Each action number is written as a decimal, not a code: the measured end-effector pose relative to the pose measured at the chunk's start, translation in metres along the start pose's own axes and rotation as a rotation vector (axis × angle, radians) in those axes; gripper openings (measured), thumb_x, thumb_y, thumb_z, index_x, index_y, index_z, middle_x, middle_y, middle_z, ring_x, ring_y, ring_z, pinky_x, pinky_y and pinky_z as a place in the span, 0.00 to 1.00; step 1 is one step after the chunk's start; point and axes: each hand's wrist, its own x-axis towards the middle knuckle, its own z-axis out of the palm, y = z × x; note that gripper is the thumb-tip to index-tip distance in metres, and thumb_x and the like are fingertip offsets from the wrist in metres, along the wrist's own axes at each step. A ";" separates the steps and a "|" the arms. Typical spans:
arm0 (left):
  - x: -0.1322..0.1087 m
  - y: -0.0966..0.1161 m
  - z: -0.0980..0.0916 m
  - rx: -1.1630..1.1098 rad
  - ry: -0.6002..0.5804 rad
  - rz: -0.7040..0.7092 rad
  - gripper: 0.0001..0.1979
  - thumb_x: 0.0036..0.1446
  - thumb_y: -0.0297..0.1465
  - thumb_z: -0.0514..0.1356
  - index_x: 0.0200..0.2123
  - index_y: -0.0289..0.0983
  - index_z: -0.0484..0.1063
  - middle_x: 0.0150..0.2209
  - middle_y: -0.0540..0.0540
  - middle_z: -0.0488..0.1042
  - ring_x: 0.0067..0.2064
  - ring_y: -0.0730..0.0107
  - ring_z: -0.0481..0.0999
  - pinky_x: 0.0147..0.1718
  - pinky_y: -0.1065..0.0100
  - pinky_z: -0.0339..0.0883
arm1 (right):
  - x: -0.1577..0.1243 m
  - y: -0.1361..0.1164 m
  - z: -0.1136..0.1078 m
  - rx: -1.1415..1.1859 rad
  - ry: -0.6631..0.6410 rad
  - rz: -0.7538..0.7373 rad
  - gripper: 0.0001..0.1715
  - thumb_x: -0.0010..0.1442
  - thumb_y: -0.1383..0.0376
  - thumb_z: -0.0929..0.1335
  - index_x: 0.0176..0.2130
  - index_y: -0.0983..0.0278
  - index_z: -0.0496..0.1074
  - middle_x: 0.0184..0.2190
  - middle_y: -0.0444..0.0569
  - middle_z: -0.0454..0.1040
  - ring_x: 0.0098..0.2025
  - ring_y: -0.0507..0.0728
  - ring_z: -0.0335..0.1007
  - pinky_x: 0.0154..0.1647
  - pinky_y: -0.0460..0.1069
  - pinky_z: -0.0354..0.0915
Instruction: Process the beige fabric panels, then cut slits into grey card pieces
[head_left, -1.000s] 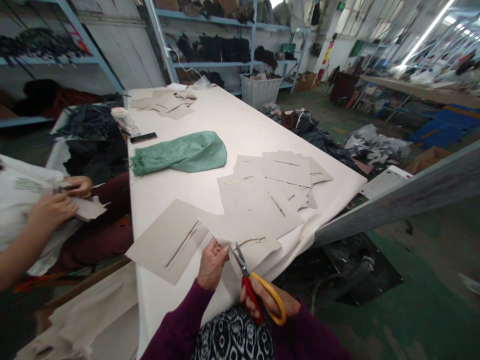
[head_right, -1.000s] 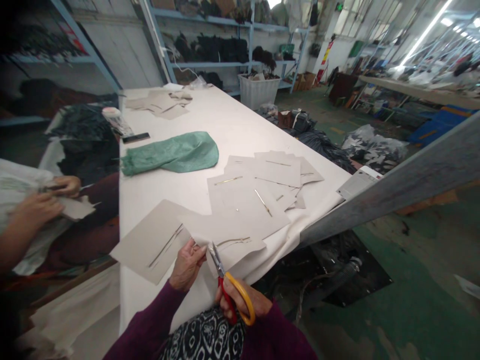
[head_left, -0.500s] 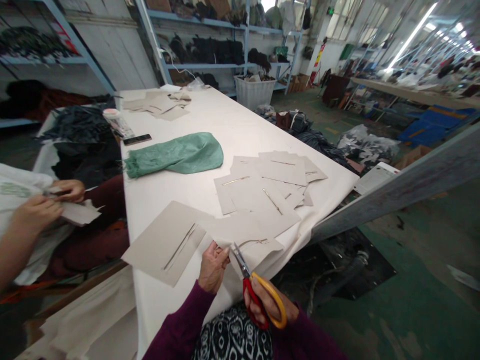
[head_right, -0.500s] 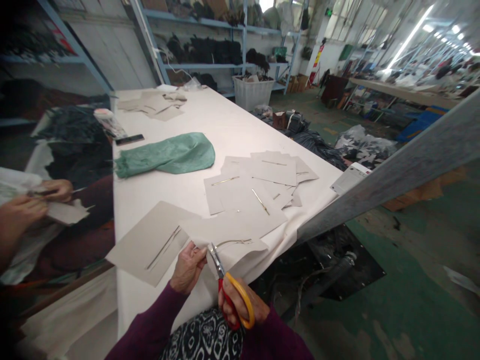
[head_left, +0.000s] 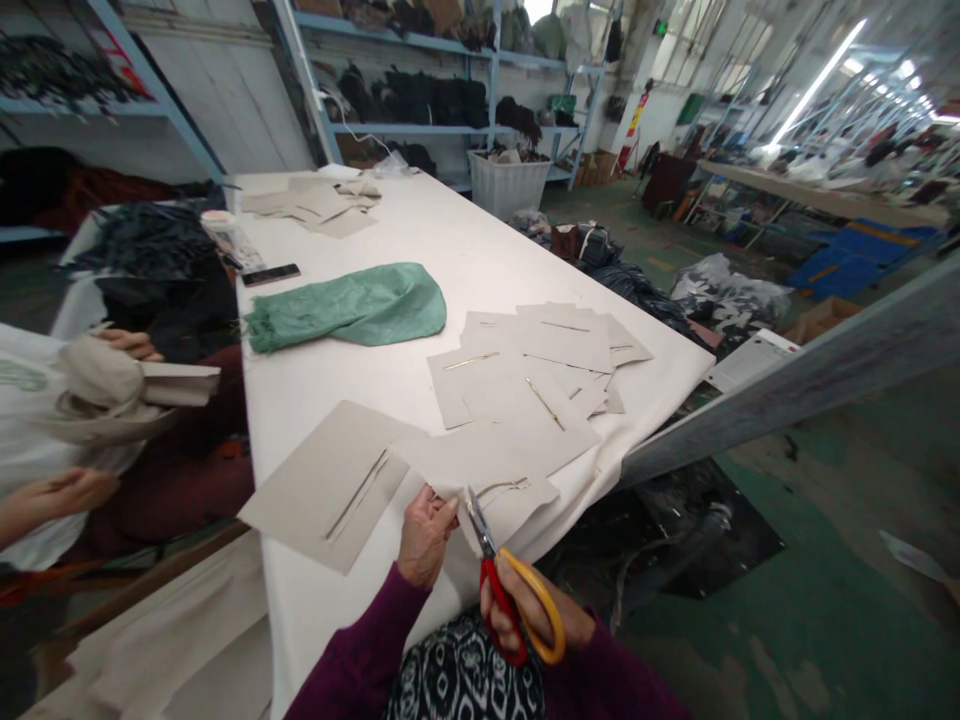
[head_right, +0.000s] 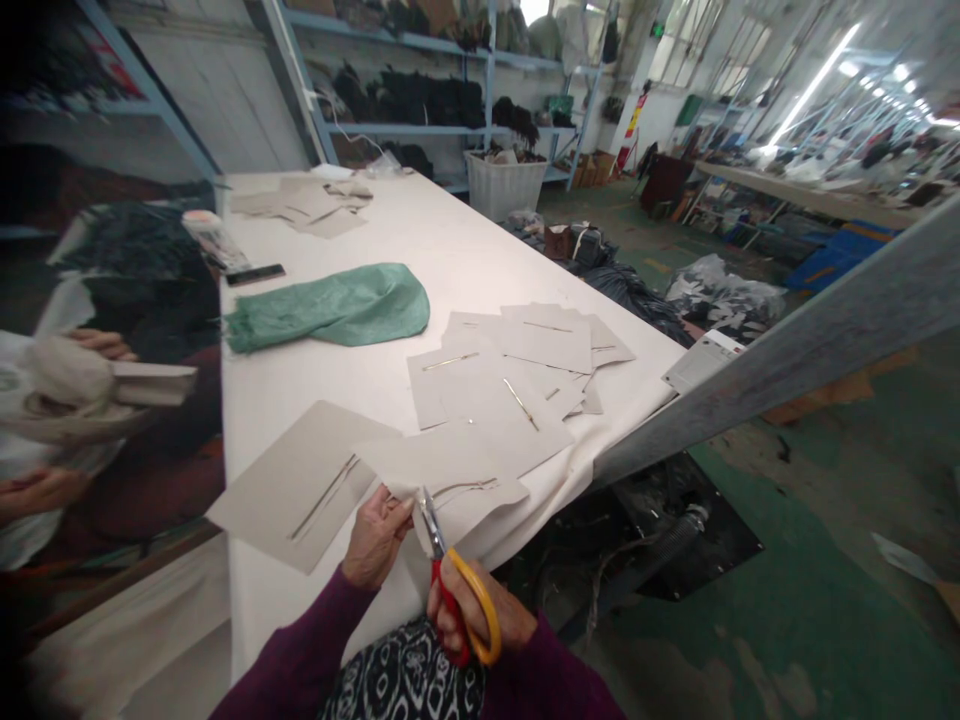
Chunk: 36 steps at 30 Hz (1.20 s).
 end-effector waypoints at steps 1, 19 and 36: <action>0.000 0.000 0.000 -0.009 -0.002 -0.001 0.18 0.45 0.33 0.66 0.40 0.35 0.68 0.19 0.56 0.65 0.23 0.77 0.65 0.25 0.75 0.62 | 0.000 0.000 0.000 0.023 -0.005 0.011 0.33 0.58 0.40 0.58 0.30 0.67 0.66 0.15 0.37 0.58 0.14 0.44 0.53 0.13 0.40 0.52; -0.002 0.004 -0.001 -0.088 0.007 0.017 0.14 0.46 0.32 0.66 0.36 0.36 0.68 0.22 0.56 0.65 0.23 0.79 0.63 0.24 0.77 0.58 | 0.008 -0.003 0.008 0.119 -0.063 0.023 0.39 0.55 0.36 0.57 0.32 0.70 0.69 0.17 0.41 0.61 0.15 0.45 0.56 0.16 0.42 0.54; -0.005 0.013 0.003 -0.197 0.030 -0.027 0.16 0.44 0.31 0.67 0.36 0.36 0.66 0.30 0.52 0.71 0.29 0.78 0.69 0.28 0.75 0.62 | -0.003 -0.010 0.014 0.099 -0.039 0.031 0.39 0.56 0.37 0.57 0.32 0.71 0.69 0.18 0.42 0.62 0.15 0.45 0.57 0.16 0.42 0.54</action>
